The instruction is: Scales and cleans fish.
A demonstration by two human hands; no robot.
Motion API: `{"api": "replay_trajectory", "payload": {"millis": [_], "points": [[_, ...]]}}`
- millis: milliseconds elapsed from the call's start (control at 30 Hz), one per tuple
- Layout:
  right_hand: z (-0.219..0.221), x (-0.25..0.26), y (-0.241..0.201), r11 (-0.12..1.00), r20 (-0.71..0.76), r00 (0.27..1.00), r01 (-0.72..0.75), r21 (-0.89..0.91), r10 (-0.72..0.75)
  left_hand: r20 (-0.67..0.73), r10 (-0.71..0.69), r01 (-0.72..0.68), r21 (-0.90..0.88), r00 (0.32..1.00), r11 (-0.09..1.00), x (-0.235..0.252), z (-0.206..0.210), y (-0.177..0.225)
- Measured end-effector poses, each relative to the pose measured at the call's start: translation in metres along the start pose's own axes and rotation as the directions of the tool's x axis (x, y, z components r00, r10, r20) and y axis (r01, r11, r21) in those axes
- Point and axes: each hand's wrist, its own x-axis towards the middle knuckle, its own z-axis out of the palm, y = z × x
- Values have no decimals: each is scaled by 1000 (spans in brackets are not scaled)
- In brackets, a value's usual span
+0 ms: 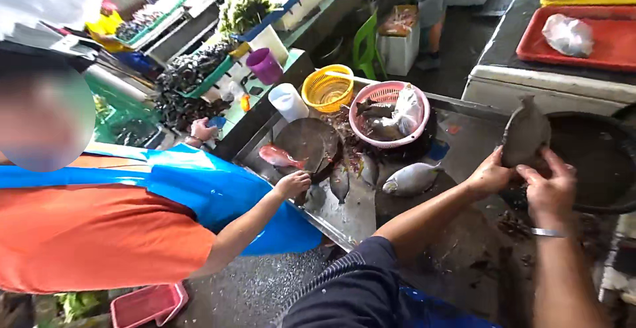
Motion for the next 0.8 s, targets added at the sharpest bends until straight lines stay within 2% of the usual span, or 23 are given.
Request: {"api": "replay_trajectory", "payload": {"millis": [67,100,233,333,500,633,700,800], "points": [[4,-2,3,985,23,997,74,-156,-71,-34,13,-17,-114,999,993,-7,0,-9],[7,-3,4,987,38,998,59,-150,-54,-33,27,-31,-124,999,992,-11,-3,-12],[16,3,-1,976,123,986,-135,170,115,62,13,-6,-119,998,993,-15,-26,-7],[25,2,-5,922,199,972,-188,339,125,128,-26,43,-134,991,990,-21,-46,-1],[33,0,-6,999,374,927,7,45,-24,6,29,-28,-174,1000,984,-32,-69,-3],[38,-5,-24,995,556,831,61,-77,-7,-140,55,-69,-90,989,994,-46,-76,-1],[35,-6,-22,992,587,809,71,-109,6,-169,38,-41,-19,985,999,-52,-76,-3],[28,-9,-13,979,566,824,127,-162,-13,-161,104,-64,234,981,970,-59,-74,-2]]}}
